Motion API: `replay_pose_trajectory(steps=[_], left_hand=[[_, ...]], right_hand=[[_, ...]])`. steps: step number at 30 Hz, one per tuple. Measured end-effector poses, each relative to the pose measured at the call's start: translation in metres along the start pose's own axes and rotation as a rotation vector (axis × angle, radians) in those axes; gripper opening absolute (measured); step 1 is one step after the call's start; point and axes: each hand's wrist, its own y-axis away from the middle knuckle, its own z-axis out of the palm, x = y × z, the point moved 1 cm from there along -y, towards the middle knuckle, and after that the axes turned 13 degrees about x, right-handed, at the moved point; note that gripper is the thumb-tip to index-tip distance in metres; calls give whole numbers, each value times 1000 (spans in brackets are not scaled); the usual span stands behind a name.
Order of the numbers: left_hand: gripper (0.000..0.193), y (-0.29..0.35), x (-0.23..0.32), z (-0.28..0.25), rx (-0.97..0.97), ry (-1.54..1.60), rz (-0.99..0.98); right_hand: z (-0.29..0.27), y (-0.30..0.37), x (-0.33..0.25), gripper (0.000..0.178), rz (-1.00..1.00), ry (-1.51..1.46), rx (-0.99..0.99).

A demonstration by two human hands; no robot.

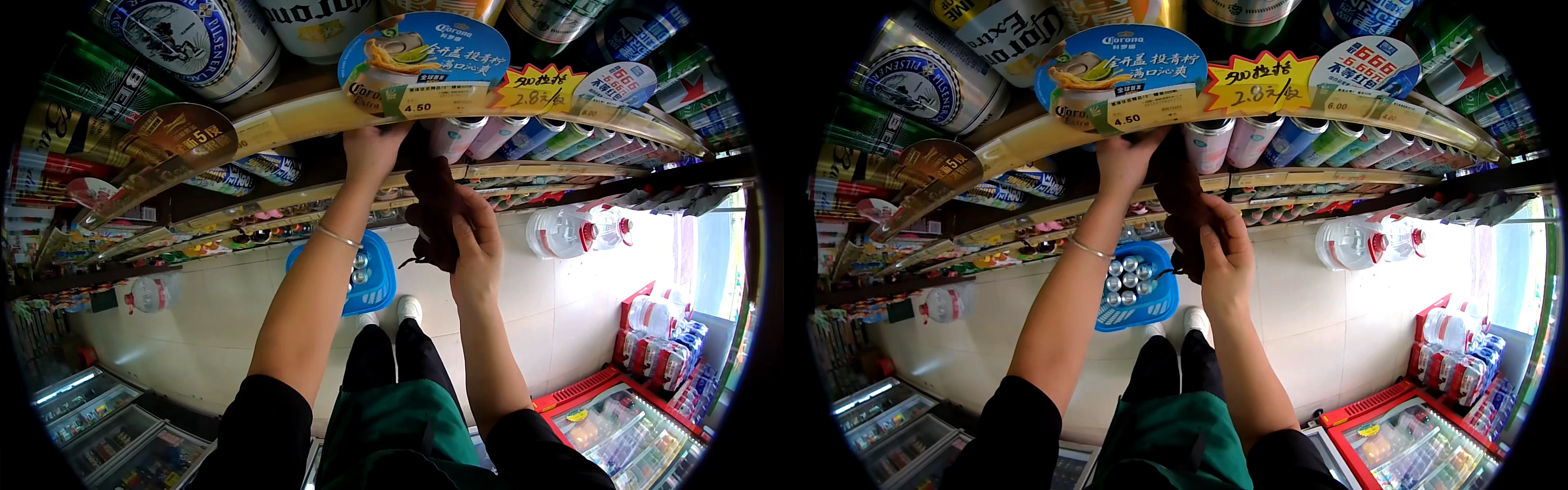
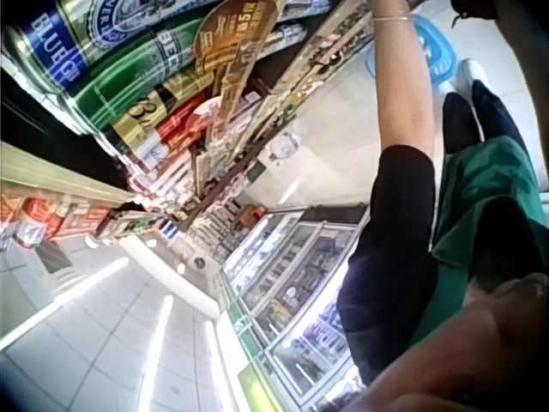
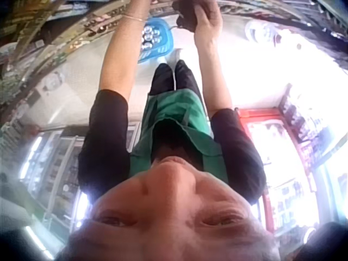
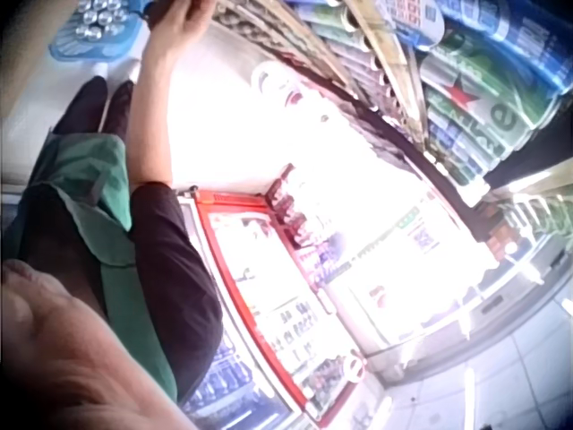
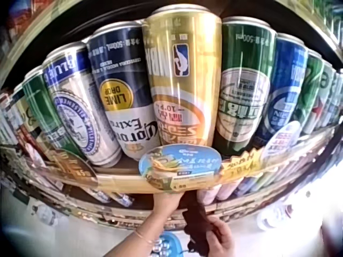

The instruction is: The person wipes the tops of beverage cans with a dark cloth and places them into a blue plastic basket. The person repeatedly picks up cans from a store shelf, cleans the lid area, and deposits them into the basket held in their left hand.

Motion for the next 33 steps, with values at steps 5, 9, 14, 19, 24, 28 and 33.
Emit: replay_pose_trajectory(steps=[5, 9, 14, 19, 24, 28, 33], left_hand=[[55, 38, 49, -48, 47, -33, 1], [71, 73, 76, -82, 6, 29, 29], [64, 113, 93, -109, -60, -19, -124], [52, 126, 87, -123, -30, 65, -243], [59, 140, 78, -136, -117, -49, -300], [59, 147, 62, -143, -144, -65, -359], [56, 147, 63, -150, -208, -50, -427]], right_hand=[[-11, 19, -4, 43, 40, -147, 36], [-4, 42, -24, 54, -314, 72, -13], [36, 51, -43, 58, -1039, 956, -412], [43, 67, -12, 46, -1234, 1048, -364], [42, 70, -3, 41, -1043, 1023, -356], [3, 46, 4, 25, -174, 231, -157], [21, 57, 9, 55, -976, 1035, -651]])
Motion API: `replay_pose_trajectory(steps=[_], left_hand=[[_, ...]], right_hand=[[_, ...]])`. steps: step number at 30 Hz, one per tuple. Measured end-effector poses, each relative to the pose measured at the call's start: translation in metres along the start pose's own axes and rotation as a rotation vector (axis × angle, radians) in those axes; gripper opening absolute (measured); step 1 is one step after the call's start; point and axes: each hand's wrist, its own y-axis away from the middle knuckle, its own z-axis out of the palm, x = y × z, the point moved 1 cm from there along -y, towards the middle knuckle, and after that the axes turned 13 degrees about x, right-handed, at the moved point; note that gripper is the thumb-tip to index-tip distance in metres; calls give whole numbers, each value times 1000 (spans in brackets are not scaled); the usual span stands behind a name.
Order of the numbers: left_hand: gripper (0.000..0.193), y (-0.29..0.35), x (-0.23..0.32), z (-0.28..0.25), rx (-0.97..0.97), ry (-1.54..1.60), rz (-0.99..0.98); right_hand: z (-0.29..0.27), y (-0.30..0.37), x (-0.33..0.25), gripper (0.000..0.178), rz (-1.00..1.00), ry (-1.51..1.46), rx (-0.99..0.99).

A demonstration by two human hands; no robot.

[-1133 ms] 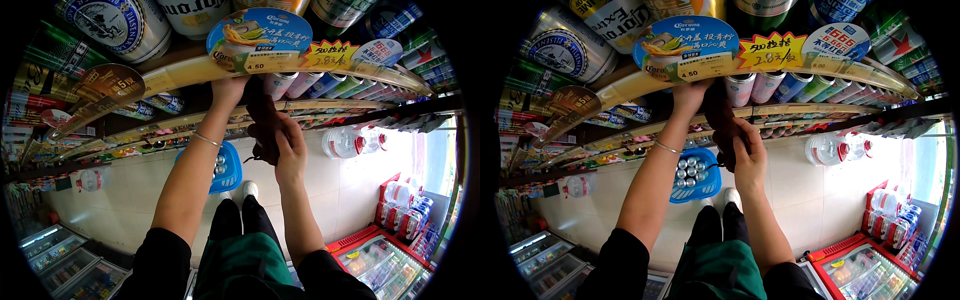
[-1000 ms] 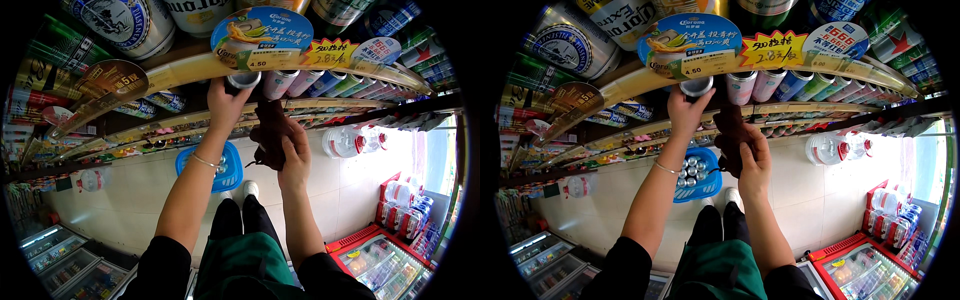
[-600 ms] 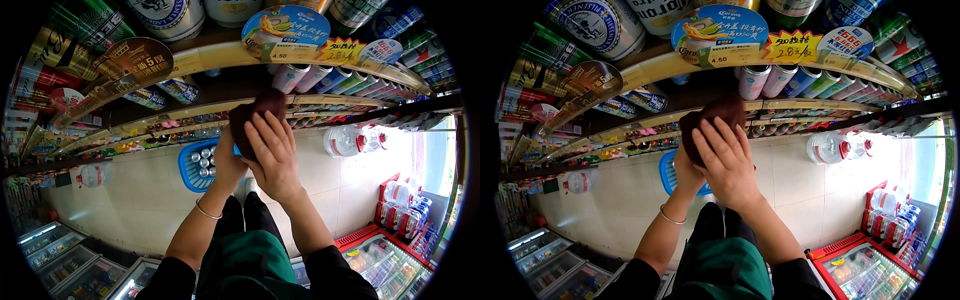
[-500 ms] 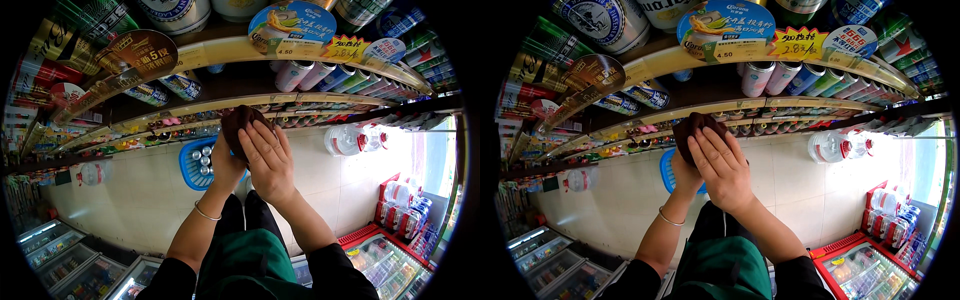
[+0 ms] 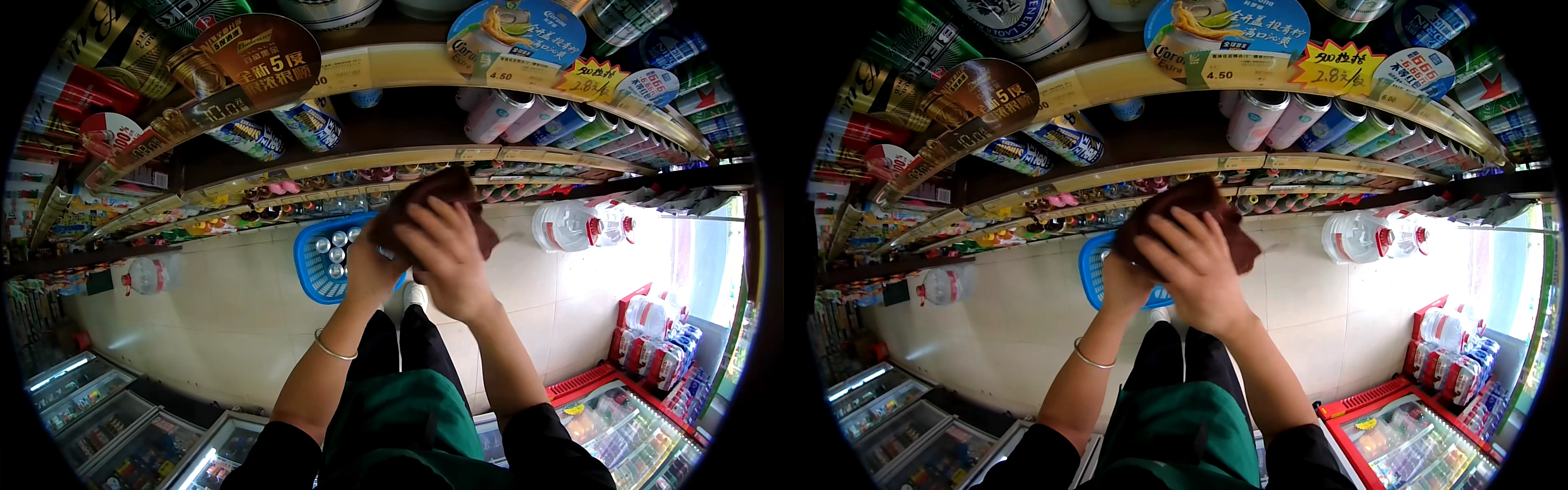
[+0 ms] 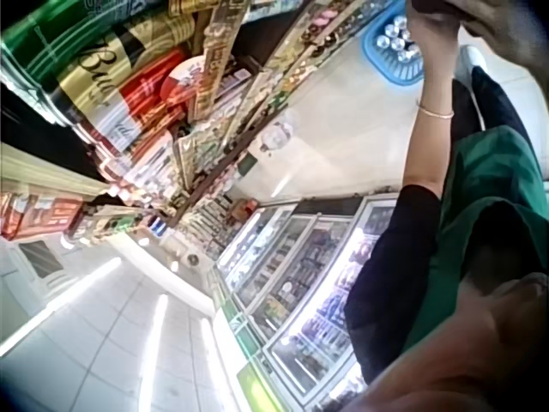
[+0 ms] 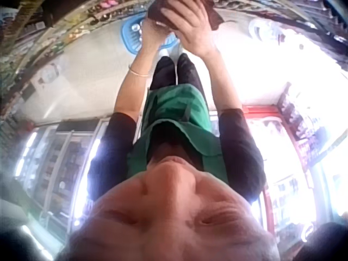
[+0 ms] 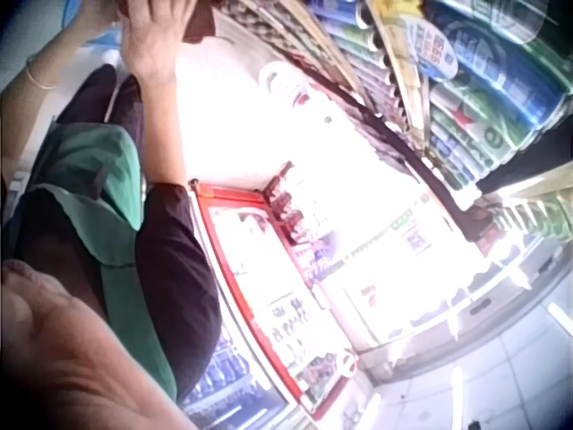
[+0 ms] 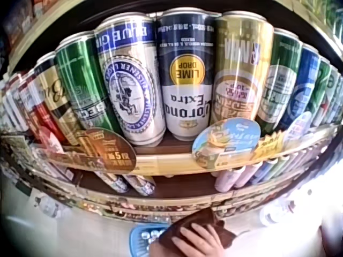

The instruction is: The person wipes the tops of beverage cans with a dark cloth and places them into a blue plastic basket. The person repeatedly picks up cans from a store shelf, cleans the lid area, and deposits them into the basket held in their left hand.

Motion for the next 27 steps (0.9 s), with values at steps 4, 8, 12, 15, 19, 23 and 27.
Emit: replay_pose_trajectory(steps=[4, 8, 12, 15, 19, 23, 27], left_hand=[[45, 11, 10, -4, -17, -143, 64], [49, 6, 31, -15, -74, -160, -15], [54, 5, 34, -21, -80, -82, -29], [54, 6, 39, -16, -20, 181, -29], [51, -10, 42, -21, 108, 190, 67], [57, -20, 46, -12, 96, 329, 59], [58, -62, 51, -7, 211, 86, 418]], right_hand=[[24, -23, -14, 46, 1, 68, 74], [21, -49, -9, 44, 118, 6, 82], [25, -45, 26, 41, 578, -972, -20], [29, -29, 13, 58, 785, -1301, 174], [63, 36, 12, 62, 797, -1746, 94], [71, 43, -9, 51, 1038, -1136, 357], [52, 27, 5, 43, 1002, -983, 373]])
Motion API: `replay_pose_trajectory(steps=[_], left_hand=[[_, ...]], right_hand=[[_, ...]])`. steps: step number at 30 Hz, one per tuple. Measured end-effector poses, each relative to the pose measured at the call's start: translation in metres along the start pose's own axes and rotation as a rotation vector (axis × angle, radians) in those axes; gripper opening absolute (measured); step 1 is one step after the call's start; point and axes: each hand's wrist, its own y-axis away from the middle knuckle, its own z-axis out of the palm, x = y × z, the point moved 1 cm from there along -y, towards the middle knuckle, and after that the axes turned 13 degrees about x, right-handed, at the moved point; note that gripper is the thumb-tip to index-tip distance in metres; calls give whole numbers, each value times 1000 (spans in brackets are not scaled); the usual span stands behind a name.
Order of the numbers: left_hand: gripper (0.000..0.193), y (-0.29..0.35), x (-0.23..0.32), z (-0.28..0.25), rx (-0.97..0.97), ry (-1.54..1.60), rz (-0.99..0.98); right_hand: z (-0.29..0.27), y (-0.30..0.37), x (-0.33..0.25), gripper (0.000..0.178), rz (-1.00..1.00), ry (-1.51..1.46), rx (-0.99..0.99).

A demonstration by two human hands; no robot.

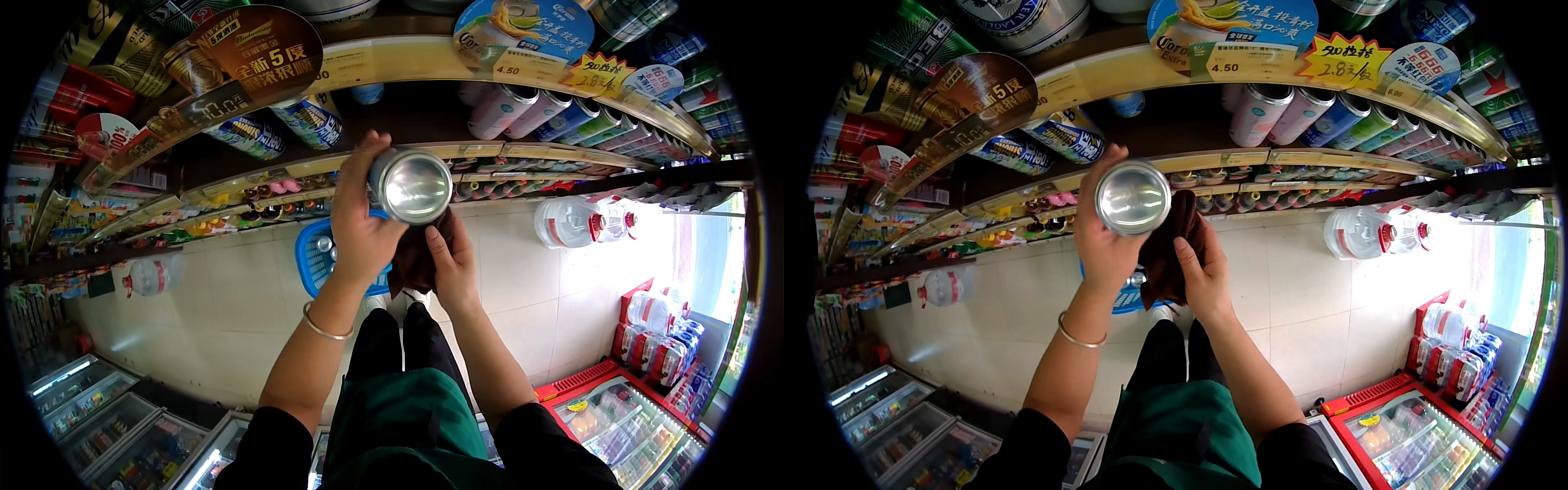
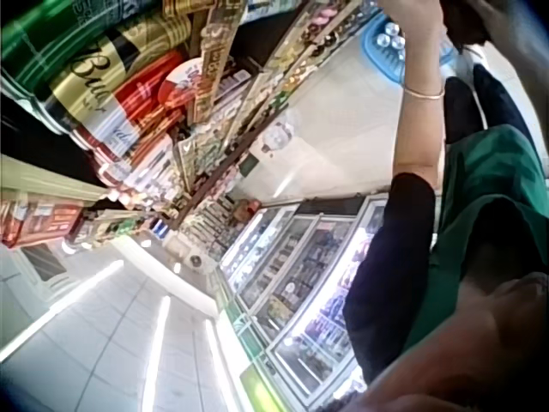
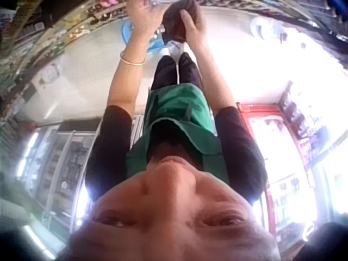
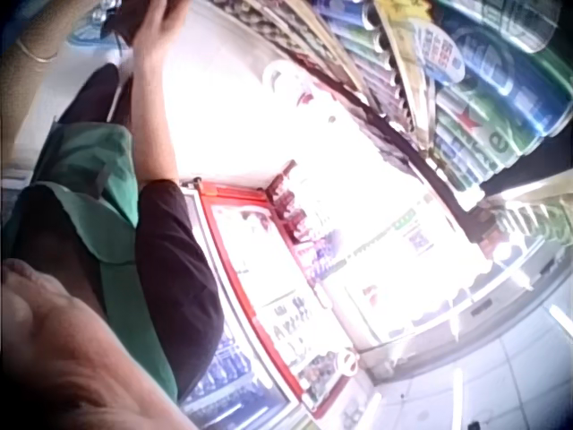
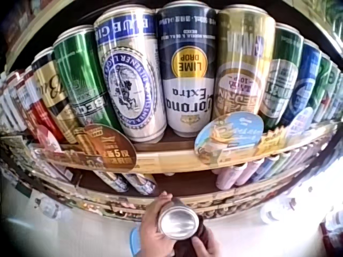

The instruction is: The person wipes the tops of beverage cans with a dark cloth and places them into a blue plastic basket. The person repeatedly picks up cans from a store shelf, cleans the lid area, and deposits them into the basket held in their left hand.

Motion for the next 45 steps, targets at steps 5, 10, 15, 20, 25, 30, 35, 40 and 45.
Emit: replay_pose_trajectory(steps=[5, 10, 15, 20, 25, 30, 35, 40, 45], left_hand=[[60, -28, -34, 30, 57, -159, 61], [69, -30, -70, 52, 154, -263, -9], [58, -28, -83, 66, 223, -107, -233], [56, -16, -90, 64, 293, -10, -230], [46, 24, -46, 58, 324, -75, -213], [48, 39, -23, 86, 33, 44, -203], [70, 1, -20, 145, 15, 100, -51], [75, -19, -20, 184, -9, 52, -157], [63, -19, -23, 177, 83, 62, -79]], right_hand=[[-21, -1, 1, 42, -146, 194, 13], [-41, 12, 11, 42, -95, 232, 37], [-48, 11, 14, 42, -86, 225, 48], [-46, -1, -1, 43, -97, 177, 48], [-48, -23, -13, 45, -77, 16, 143], [-54, -41, -39, 47, 45, -388, 244], [-80, -50, -52, 48, 41, -499, 339], [-102, -41, -48, 48, 57, -495, 367], [-110, -21, -49, 49, 49, -465, 355]])
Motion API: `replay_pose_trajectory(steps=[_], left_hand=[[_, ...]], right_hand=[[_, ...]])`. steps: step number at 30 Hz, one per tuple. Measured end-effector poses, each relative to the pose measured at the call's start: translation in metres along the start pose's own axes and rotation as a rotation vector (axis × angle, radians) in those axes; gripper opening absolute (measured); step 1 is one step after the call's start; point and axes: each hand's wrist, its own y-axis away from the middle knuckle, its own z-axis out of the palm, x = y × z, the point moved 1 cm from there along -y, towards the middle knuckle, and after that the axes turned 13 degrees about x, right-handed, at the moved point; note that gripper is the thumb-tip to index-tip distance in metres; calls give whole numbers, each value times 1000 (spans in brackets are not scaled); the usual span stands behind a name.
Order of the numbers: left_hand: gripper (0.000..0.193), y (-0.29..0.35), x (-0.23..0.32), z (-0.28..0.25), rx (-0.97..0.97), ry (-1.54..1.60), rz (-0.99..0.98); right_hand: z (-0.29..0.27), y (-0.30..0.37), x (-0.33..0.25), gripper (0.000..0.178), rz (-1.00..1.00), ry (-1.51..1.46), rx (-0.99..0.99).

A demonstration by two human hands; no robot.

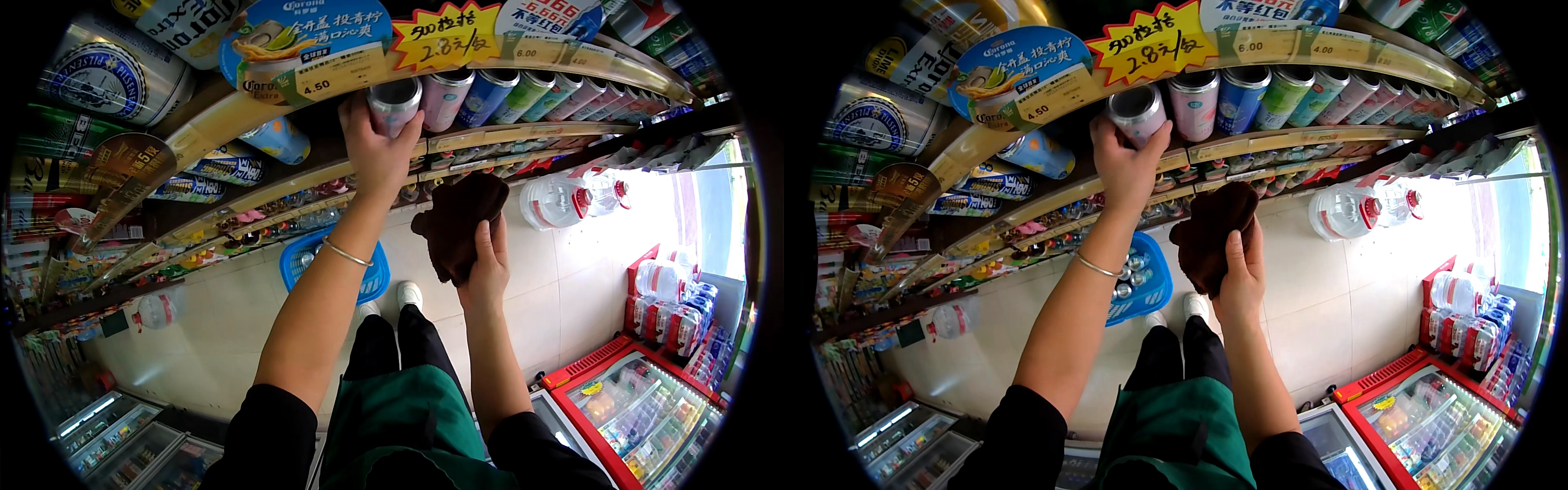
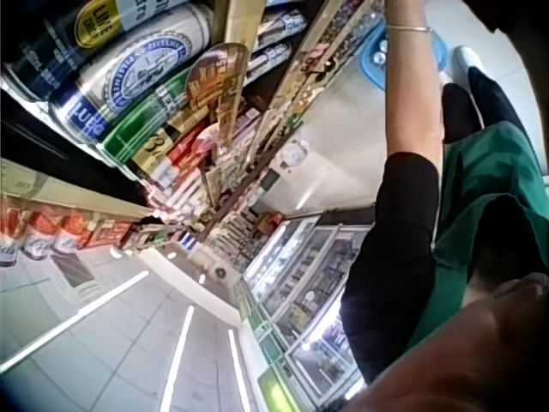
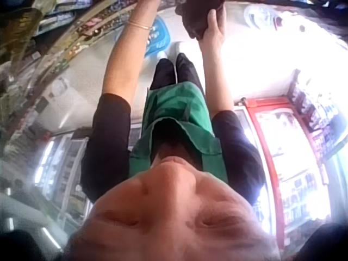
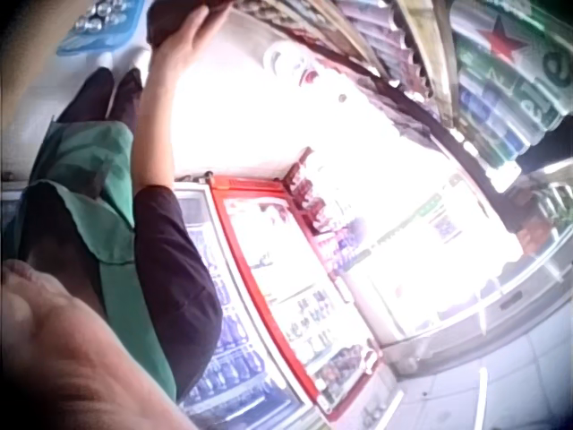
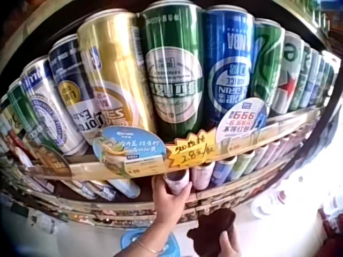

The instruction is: The person wipes the tops of beverage cans with a dark cloth and places them into a blue plastic basket. The person repeatedly picks up cans from a store shelf, cleans the lid area, and deposits them into the basket held in their left hand.

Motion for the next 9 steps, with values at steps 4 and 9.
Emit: replay_pose_trajectory(steps=[4, 9], left_hand=[[62, 13, 41, -41, -54, -153, 240], [68, 40, 75, -92, -208, 36, -14]], right_hand=[[10, 15, -19, 53, -293, 180, -176], [58, 51, -69, 64, -1049, 950, -695]])
